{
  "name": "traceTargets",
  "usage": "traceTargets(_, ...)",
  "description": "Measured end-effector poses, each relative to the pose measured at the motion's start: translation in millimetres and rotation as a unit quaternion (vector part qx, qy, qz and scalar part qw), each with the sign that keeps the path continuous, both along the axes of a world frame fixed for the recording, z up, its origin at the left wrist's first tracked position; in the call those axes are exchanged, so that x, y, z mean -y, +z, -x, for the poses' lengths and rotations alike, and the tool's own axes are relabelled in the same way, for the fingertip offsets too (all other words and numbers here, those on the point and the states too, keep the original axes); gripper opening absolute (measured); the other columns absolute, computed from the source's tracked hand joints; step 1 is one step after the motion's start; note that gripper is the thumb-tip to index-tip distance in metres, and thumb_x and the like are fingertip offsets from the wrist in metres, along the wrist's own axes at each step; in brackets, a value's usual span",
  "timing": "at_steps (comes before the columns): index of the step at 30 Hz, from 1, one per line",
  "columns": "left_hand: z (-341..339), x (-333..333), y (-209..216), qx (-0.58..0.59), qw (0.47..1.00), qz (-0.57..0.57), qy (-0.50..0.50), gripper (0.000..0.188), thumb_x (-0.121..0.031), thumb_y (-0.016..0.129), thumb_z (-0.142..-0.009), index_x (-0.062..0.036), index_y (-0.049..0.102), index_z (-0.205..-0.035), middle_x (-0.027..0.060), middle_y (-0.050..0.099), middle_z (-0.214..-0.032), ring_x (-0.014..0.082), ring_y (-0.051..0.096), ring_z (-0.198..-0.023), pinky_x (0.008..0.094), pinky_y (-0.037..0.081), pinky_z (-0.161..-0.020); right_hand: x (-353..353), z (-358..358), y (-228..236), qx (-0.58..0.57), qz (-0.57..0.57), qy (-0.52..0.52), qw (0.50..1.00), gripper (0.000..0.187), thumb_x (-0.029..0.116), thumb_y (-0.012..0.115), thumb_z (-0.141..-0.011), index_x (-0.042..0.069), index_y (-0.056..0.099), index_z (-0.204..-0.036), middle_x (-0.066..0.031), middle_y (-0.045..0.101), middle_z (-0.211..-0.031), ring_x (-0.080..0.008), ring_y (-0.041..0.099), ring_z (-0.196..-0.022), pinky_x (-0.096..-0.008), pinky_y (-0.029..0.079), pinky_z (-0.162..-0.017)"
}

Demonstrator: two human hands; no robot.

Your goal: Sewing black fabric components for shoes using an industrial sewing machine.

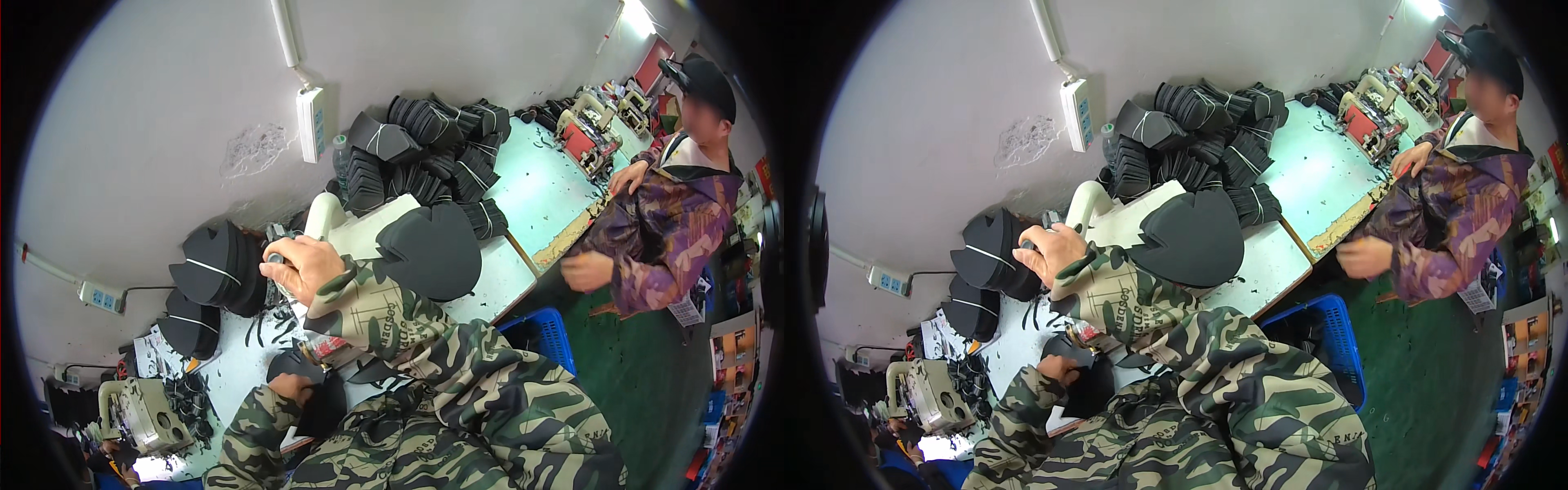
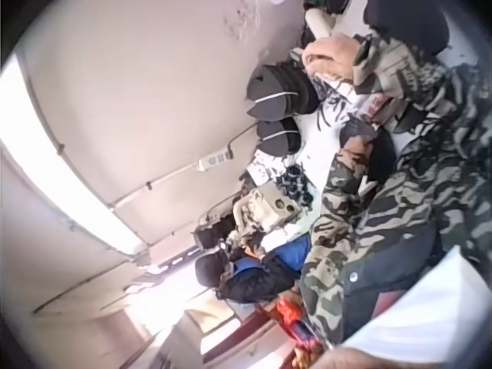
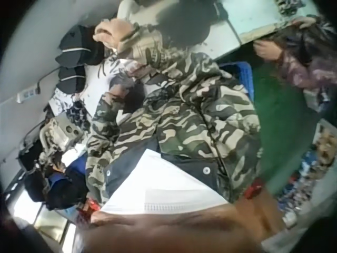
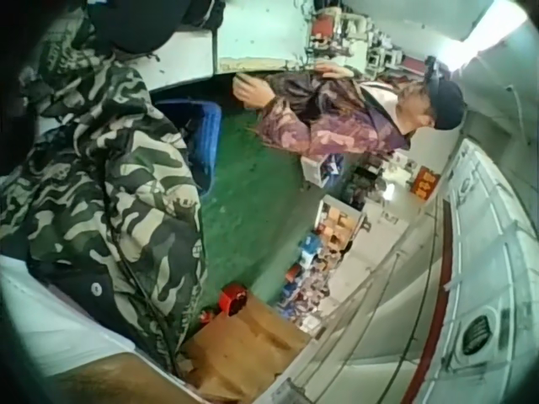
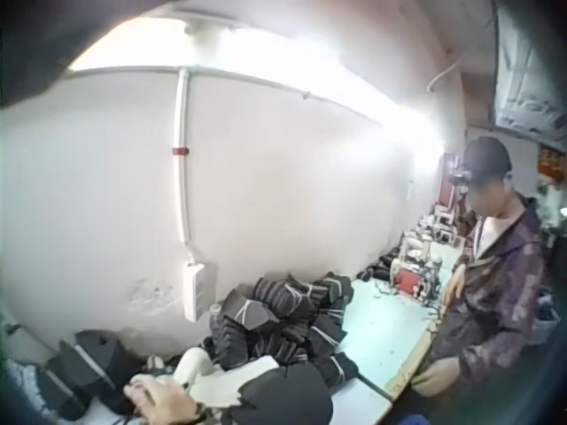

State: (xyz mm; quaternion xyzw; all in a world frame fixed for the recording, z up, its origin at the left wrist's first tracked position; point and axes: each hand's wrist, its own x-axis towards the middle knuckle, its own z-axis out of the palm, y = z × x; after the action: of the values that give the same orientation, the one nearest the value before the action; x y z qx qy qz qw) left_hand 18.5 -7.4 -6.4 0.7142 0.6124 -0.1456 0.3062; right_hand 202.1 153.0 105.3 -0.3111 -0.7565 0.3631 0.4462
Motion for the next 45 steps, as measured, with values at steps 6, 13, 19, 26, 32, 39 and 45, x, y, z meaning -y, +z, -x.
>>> traceTargets(6, -35, -24, 73, 0.380, 0.916, -0.124, 0.026, 0.016, -0.011, 0.055, -0.083, -0.0006, 0.061, -0.094, 0.0174, 0.061, -0.074, 0.0260, 0.060, -0.056, 0.0318, 0.047, -0.053, 52, -58, -19, -0.021, -0.034, -0.055, 0.998, 0.065, 0.031, 0.076, -0.064, -0.001, 0.052, -0.115, -0.0185, 0.061, -0.102, -0.0304, 0.060, -0.093, -0.0353, 0.045, -0.081)
traceTargets(13, -47, -42, 9, 0.284, 0.906, -0.188, 0.251, 0.018, -0.016, 0.050, -0.085, 0.0003, 0.058, -0.088, 0.0172, 0.057, -0.063, 0.0291, 0.057, -0.051, 0.0373, 0.043, -0.049, 84, -91, -151, -0.046, 0.504, 0.054, 0.861, 0.024, 0.017, 0.061, -0.081, -0.004, 0.063, -0.091, -0.0050, 0.065, -0.074, -0.0076, 0.055, -0.066, -0.0262, 0.044, -0.060)
traceTargets(19, -47, -75, -22, 0.150, 0.942, -0.213, 0.212, 0.025, -0.022, 0.051, -0.081, 0.0010, 0.061, -0.080, 0.0207, 0.059, -0.070, 0.0381, 0.057, -0.069, 0.0420, 0.043, -0.062, 60, -80, -162, 0.039, 0.386, -0.033, 0.921, 0.021, 0.012, 0.059, -0.081, -0.005, 0.063, -0.093, -0.0064, 0.064, -0.074, -0.0081, 0.056, -0.063, -0.0233, 0.044, -0.058)
traceTargets(26, -50, -95, -17, 0.196, 0.931, -0.193, 0.239, 0.030, -0.024, 0.052, -0.082, 0.0039, 0.061, -0.078, 0.0162, 0.060, -0.065, 0.0289, 0.060, -0.063, 0.0371, 0.044, -0.060, 82, -94, -160, -0.022, 0.528, 0.020, 0.849, 0.021, 0.013, 0.060, -0.081, -0.004, 0.064, -0.093, -0.0089, 0.066, -0.081, -0.0155, 0.062, -0.067, -0.0267, 0.050, -0.062)
traceTargets(32, -10, -97, -29, 0.373, 0.874, -0.055, 0.307, 0.022, -0.021, 0.049, -0.086, -0.0006, 0.058, -0.083, 0.0092, 0.057, -0.058, 0.0194, 0.057, -0.053, 0.0310, 0.044, -0.053, 97, -117, -101, -0.028, 0.502, 0.053, 0.863, 0.047, 0.021, 0.061, -0.082, -0.002, 0.046, -0.120, -0.0151, 0.056, -0.112, -0.0232, 0.058, -0.095, -0.0323, 0.046, -0.080)
traceTargets(39, 73, -7, -98, -0.227, 0.974, -0.021, 0.010, 0.048, -0.039, 0.063, -0.075, -0.0118, 0.047, -0.112, 0.0150, 0.061, -0.093, 0.0322, 0.062, -0.077, 0.0446, 0.048, -0.066, 37, -176, -34, 0.228, -0.177, -0.257, 0.922, 0.048, 0.004, 0.061, -0.061, 0.000, 0.056, -0.108, -0.0193, 0.056, -0.108, -0.0371, 0.052, -0.101, -0.0410, 0.041, -0.090)
traceTargets(45, 58, 8, -108, -0.182, 0.963, -0.138, 0.142, 0.033, -0.028, 0.063, -0.076, -0.0109, 0.048, -0.100, 0.0122, 0.057, -0.096, 0.0337, 0.062, -0.072, 0.0436, 0.049, -0.060, 121, -91, -149, 0.167, 0.082, 0.150, 0.971, 0.035, 0.023, 0.062, -0.072, 0.007, 0.060, -0.104, -0.0140, 0.056, -0.113, -0.0293, 0.056, -0.098, -0.0398, 0.044, -0.086)
